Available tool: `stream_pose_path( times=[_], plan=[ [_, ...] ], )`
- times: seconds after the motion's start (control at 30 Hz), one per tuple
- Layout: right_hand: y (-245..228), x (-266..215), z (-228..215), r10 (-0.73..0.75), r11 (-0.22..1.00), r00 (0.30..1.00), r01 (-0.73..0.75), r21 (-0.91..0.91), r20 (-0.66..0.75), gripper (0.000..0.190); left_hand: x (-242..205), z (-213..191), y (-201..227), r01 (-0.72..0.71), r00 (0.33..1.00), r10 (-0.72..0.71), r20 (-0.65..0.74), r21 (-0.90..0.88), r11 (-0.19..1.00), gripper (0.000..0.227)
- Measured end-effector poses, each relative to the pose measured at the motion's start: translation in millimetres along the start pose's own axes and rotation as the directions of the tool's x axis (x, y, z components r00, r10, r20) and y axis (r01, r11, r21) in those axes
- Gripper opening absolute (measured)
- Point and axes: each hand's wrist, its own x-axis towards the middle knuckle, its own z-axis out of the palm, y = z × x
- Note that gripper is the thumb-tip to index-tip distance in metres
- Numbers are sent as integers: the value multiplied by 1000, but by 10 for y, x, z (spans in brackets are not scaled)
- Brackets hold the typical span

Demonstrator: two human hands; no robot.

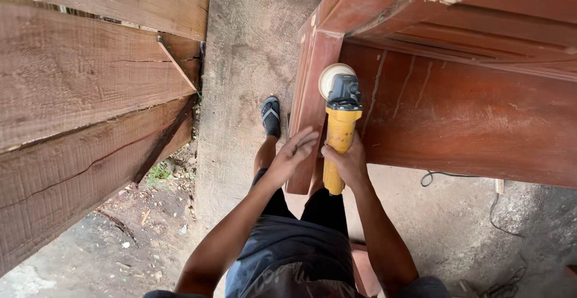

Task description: The person rubs a wooden drawer and a wooden plank with sandpaper, then connects and uses a power sander to smooth the surface of a large wooden bench and small furniture pieces.

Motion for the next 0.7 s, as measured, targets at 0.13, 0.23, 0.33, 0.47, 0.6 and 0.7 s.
stream_pose_path(
  times=[0.13,0.23,0.33,0.47,0.6,0.7],
  plan=[
    [-24,342,93,-120,987,991,125,-101,53,50,503,412,371,-43,988,36,-152,-45,998,77],
    [-42,570,100,-95,978,993,105,-182,65,48,682,479,653,-42,975,25,-222,-74,996,81],
    [-95,719,89,-71,966,994,89,-244,83,46,803,484,755,-3,963,-25,-270,-102,995,78],
    [-184,835,119,-11,959,996,37,-280,93,50,877,457,734,-42,950,-15,-313,-175,984,74],
    [-235,892,141,45,948,995,-15,-317,88,49,921,428,724,-51,942,-6,-335,-162,985,73],
    [-237,916,148,49,947,996,-24,-319,71,49,943,407,727,-3,933,-54,-355,-159,987,72]
  ],
)
